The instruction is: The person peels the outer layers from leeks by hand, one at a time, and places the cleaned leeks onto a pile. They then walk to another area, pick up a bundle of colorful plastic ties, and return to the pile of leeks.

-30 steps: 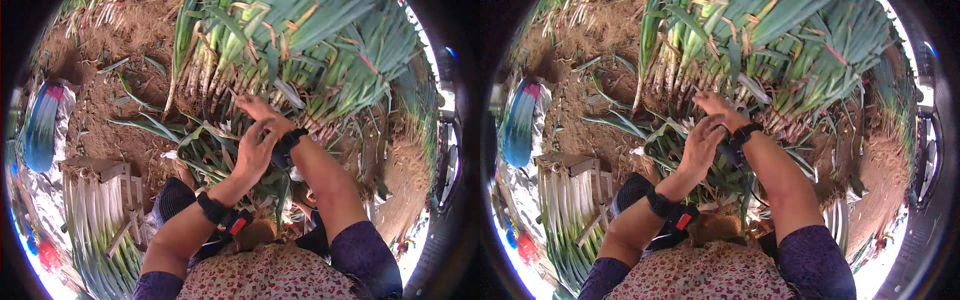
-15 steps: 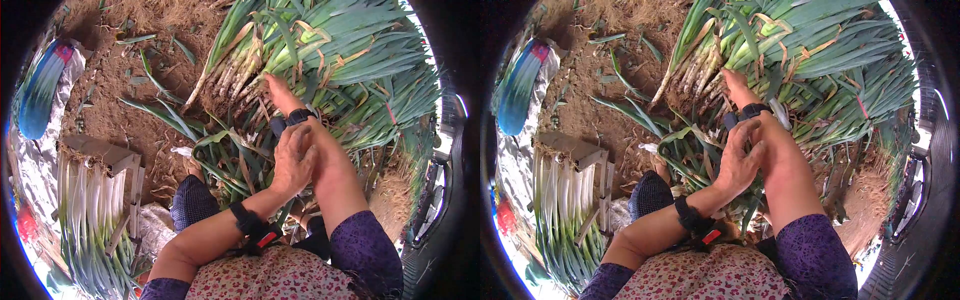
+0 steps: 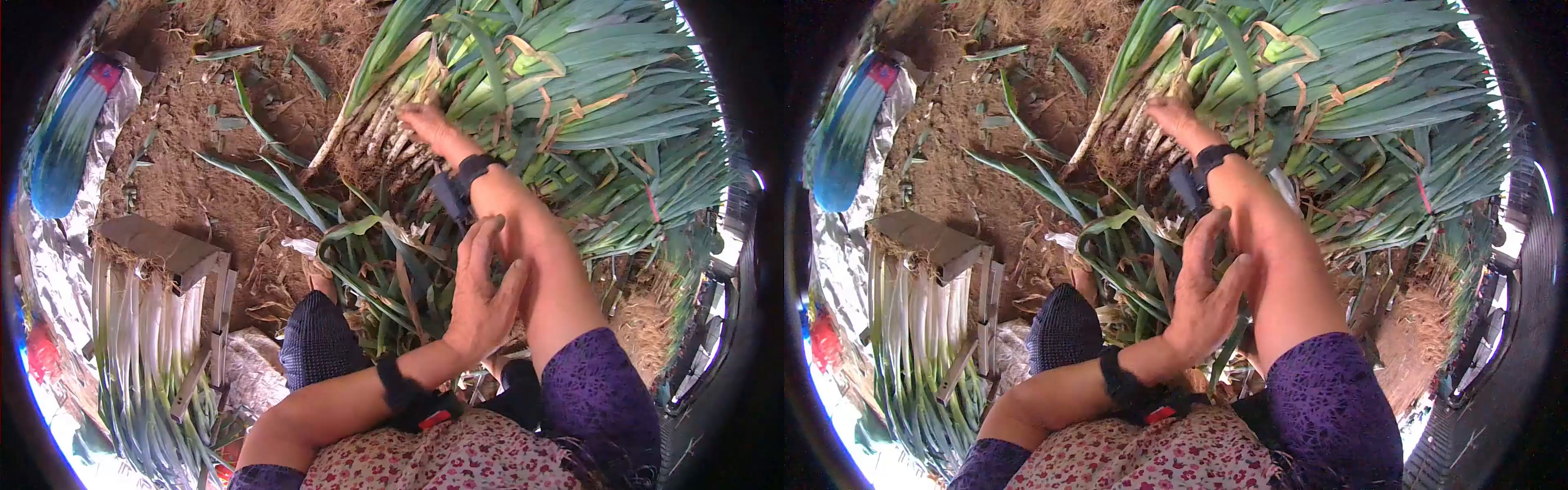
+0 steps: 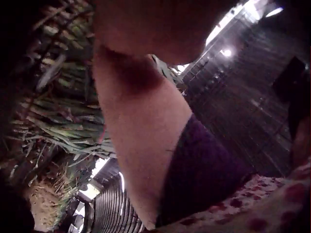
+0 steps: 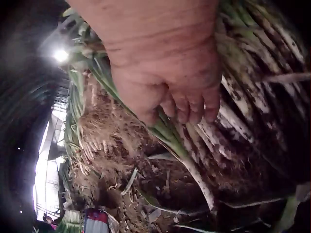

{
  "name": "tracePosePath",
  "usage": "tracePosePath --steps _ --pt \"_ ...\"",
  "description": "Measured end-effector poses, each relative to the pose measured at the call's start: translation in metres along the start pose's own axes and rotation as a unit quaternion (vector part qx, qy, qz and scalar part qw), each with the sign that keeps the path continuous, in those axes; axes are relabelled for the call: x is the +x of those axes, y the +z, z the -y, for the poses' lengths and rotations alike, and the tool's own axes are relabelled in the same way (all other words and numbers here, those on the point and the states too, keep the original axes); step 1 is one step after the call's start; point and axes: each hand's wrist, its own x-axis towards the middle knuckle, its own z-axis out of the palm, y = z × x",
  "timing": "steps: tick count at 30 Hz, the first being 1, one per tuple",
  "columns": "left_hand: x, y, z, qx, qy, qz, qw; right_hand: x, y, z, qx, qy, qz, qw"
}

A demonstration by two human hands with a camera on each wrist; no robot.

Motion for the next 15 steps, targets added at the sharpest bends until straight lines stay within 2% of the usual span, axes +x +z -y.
tracePosePath --steps 1,2,3,4,5,7,9,10,12,13,14,15 --pt "-0.002 -0.008 -0.002 -0.005 -0.013 0.009 1.000 0.002 0.013 -0.015 0.050 -0.019 -0.020 0.998" --pt "-0.003 -0.019 -0.006 -0.009 -0.025 0.017 0.999 0.029 0.022 -0.054 0.000 -0.087 0.001 0.996" --pt "-0.005 -0.026 -0.006 -0.012 -0.037 0.025 0.999 0.034 0.034 -0.060 0.041 -0.056 -0.004 0.998" --pt "-0.008 -0.029 0.002 -0.075 -0.029 0.009 0.997 0.037 0.046 -0.064 0.083 -0.026 -0.012 0.996" --pt "-0.008 -0.035 0.004 -0.054 -0.037 0.016 0.998 0.013 0.061 -0.039 0.211 0.107 -0.041 0.971" --pt "-0.008 -0.053 -0.001 -0.009 -0.054 0.025 0.998 0.029 0.076 -0.047 0.221 0.149 -0.026 0.963" --pt "-0.009 -0.063 -0.001 -0.028 -0.101 0.040 0.994 0.036 0.083 -0.043 0.220 0.186 -0.022 0.957" --pt "-0.009 -0.066 0.001 -0.036 -0.114 0.041 0.992 0.038 0.087 -0.041 0.250 0.213 -0.060 0.943" --pt "-0.012 -0.066 0.001 -0.063 -0.134 0.036 0.988 0.039 0.090 -0.038 0.243 0.239 -0.047 0.939" --pt "-0.013 -0.064 0.002 -0.069 -0.132 0.040 0.988 0.041 0.087 -0.033 0.237 0.247 -0.044 0.939" --pt "-0.016 -0.063 0.003 -0.076 -0.130 0.045 0.988 0.037 0.082 -0.038 0.230 0.181 0.010 0.956" --pt "-0.016 -0.063 0.004 -0.083 -0.125 0.048 0.987 0.039 0.080 -0.039 0.231 0.160 0.024 0.959"
